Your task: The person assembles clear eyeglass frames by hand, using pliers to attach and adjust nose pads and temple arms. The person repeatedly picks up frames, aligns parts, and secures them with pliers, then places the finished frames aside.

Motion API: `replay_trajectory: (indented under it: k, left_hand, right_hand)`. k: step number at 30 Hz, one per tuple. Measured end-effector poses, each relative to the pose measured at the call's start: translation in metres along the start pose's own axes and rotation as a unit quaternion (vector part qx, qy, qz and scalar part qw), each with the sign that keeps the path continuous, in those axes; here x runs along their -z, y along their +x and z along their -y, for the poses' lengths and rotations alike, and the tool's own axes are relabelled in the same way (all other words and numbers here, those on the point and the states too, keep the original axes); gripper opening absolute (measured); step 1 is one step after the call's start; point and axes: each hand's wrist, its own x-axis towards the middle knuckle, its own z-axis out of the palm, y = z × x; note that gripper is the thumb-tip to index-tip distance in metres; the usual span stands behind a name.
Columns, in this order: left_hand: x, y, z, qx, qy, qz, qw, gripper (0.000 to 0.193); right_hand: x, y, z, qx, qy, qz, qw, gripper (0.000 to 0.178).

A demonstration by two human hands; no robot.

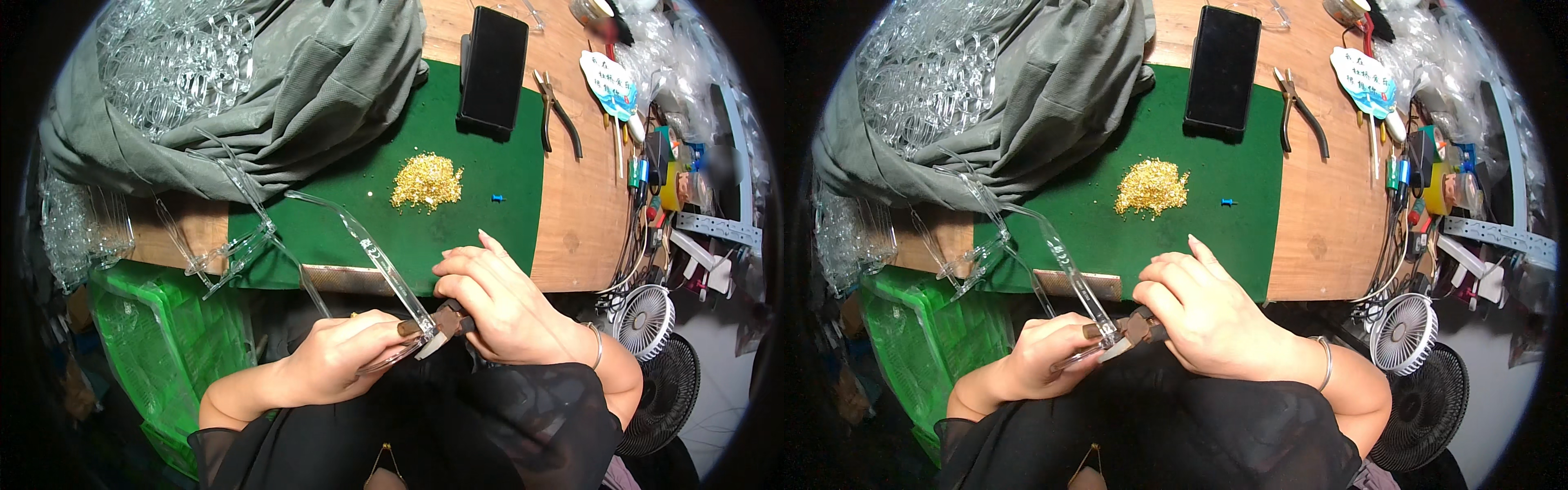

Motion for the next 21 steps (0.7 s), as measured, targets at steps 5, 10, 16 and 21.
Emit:
replay_trajectory:
  k: [5, 10, 16, 21]
  left_hand:
    - [0.003, 0.002, 0.006, -0.049, 0.044, 0.008, 0.998, 0.030]
    - [0.003, 0.000, 0.012, -0.067, 0.031, 0.017, 0.997, 0.043]
    - [0.001, -0.001, 0.011, -0.048, 0.007, 0.024, 0.999, 0.038]
    - [-0.002, 0.004, 0.006, -0.028, -0.002, 0.000, 1.000, 0.027]
  right_hand:
    - [-0.002, 0.002, 0.000, 0.026, -0.028, -0.013, 0.999, 0.035]
    - [-0.006, -0.002, -0.004, 0.027, -0.009, -0.012, 1.000, 0.035]
    - [-0.006, -0.001, -0.004, 0.025, 0.017, -0.011, 0.999, 0.036]
    - [-0.008, -0.002, -0.008, 0.015, 0.048, -0.014, 0.999, 0.035]
